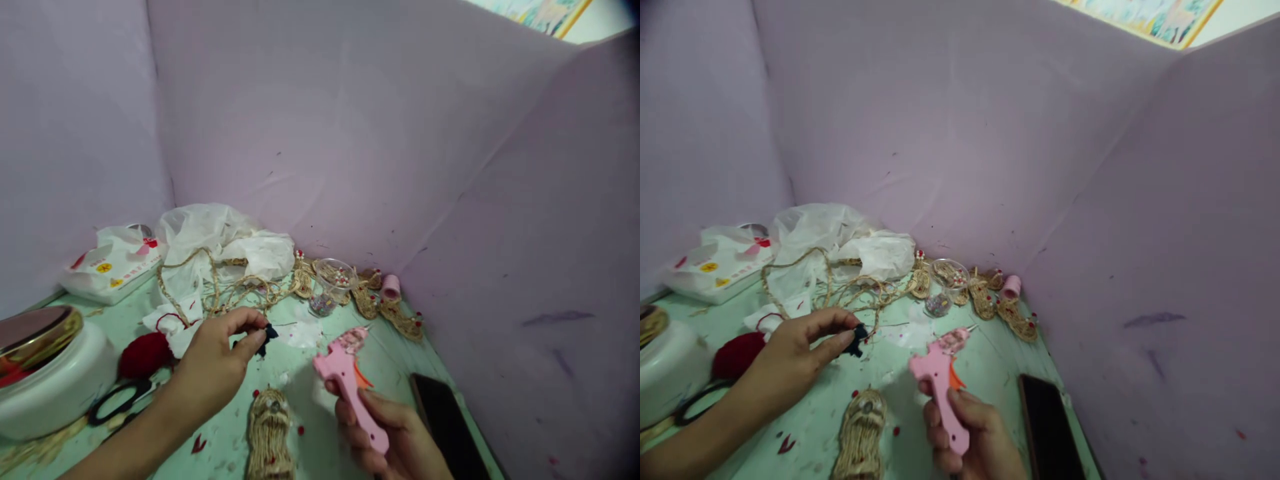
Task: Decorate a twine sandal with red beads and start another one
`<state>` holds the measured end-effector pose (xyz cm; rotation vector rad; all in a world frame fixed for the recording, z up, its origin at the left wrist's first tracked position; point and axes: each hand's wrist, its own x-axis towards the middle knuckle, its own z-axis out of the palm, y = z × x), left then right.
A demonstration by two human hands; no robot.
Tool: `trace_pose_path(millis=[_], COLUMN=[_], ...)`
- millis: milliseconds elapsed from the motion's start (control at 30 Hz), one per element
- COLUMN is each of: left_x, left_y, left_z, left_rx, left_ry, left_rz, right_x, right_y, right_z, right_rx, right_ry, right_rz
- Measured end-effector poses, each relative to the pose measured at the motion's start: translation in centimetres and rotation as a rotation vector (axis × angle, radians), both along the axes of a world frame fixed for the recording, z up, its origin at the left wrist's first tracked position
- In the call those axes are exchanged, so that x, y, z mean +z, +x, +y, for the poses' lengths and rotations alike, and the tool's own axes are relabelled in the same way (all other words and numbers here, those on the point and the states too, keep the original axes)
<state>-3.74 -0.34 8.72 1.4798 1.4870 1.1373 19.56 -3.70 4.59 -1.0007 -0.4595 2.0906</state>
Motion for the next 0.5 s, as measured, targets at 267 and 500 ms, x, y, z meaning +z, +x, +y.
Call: trace_pose_path(millis=[267,500], left_x=[-1.8,-1.4], left_y=[1.2,4.0], left_z=[-0.4,1.6], left_rx=[-0.181,-0.259], left_ry=[0.005,0.191], left_rz=[0.098,0.162], right_x=[-4.2,-3.1], right_y=[-2.8,-1.5], right_z=[-1.3,-0.8], right_rx=[0.196,0.095], right_ry=[0.188,0.321], right_rz=[-0.211,-0.646])
